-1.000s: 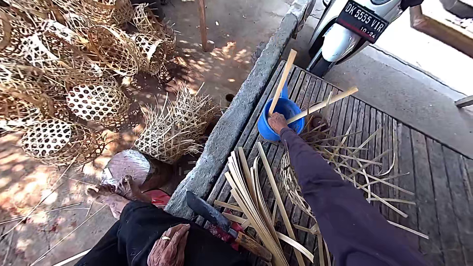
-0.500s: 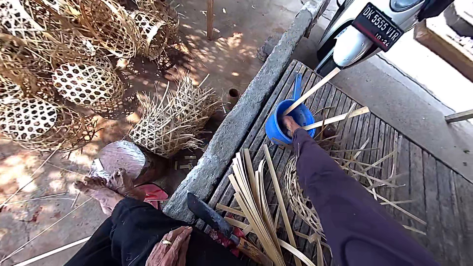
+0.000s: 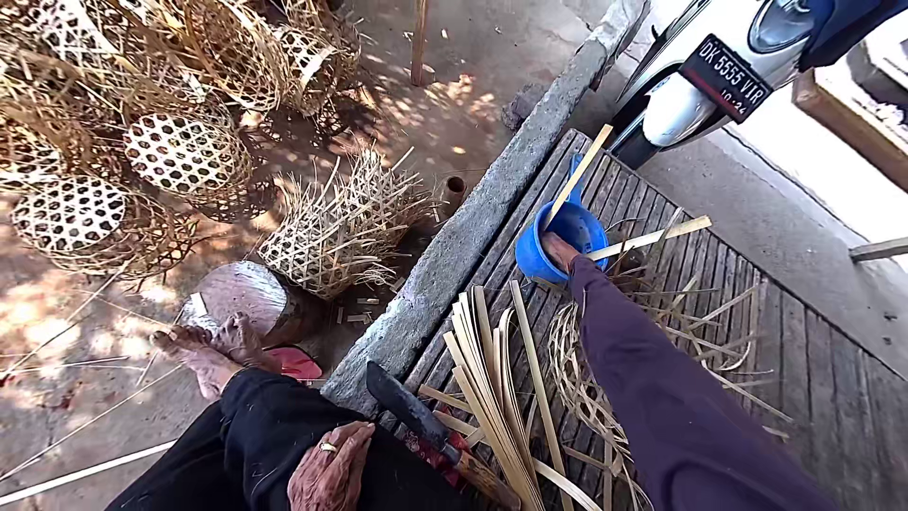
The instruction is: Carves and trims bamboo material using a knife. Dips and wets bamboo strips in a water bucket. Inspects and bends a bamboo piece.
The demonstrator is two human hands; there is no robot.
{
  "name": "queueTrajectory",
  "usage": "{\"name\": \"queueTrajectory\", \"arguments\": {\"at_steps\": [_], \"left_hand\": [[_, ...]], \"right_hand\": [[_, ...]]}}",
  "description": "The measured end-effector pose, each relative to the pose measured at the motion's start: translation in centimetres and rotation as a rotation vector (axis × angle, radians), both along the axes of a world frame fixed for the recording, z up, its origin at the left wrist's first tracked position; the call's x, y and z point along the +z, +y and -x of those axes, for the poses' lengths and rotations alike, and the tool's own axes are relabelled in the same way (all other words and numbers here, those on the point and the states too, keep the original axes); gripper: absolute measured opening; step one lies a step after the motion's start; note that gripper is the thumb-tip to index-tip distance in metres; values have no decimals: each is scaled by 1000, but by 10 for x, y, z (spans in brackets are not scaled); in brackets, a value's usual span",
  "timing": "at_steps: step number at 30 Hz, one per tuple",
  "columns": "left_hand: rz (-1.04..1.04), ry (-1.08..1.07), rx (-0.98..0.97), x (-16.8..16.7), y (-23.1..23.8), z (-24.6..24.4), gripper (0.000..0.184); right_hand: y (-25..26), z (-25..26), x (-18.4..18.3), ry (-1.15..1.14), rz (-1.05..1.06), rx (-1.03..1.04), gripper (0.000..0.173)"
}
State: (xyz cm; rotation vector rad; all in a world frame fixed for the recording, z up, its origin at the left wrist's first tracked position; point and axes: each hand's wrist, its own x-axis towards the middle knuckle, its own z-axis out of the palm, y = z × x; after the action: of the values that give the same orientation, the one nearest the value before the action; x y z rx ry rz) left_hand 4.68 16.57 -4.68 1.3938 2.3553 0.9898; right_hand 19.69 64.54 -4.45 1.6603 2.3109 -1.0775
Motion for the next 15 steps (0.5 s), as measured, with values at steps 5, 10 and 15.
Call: {"name": "queueTrajectory", "arguments": {"at_steps": [5,10,15], "left_hand": [[-97,123,-7,-45,-14,4,31],[-112,136,-7,-46,-15,4,32],[-127,149,0,-49,-16,4,32]], "right_hand": [[12,1,8,329,92,-384,39],[7,12,69,546,96,-433,40],[10,24,111,869,-43,-425,39]]}}
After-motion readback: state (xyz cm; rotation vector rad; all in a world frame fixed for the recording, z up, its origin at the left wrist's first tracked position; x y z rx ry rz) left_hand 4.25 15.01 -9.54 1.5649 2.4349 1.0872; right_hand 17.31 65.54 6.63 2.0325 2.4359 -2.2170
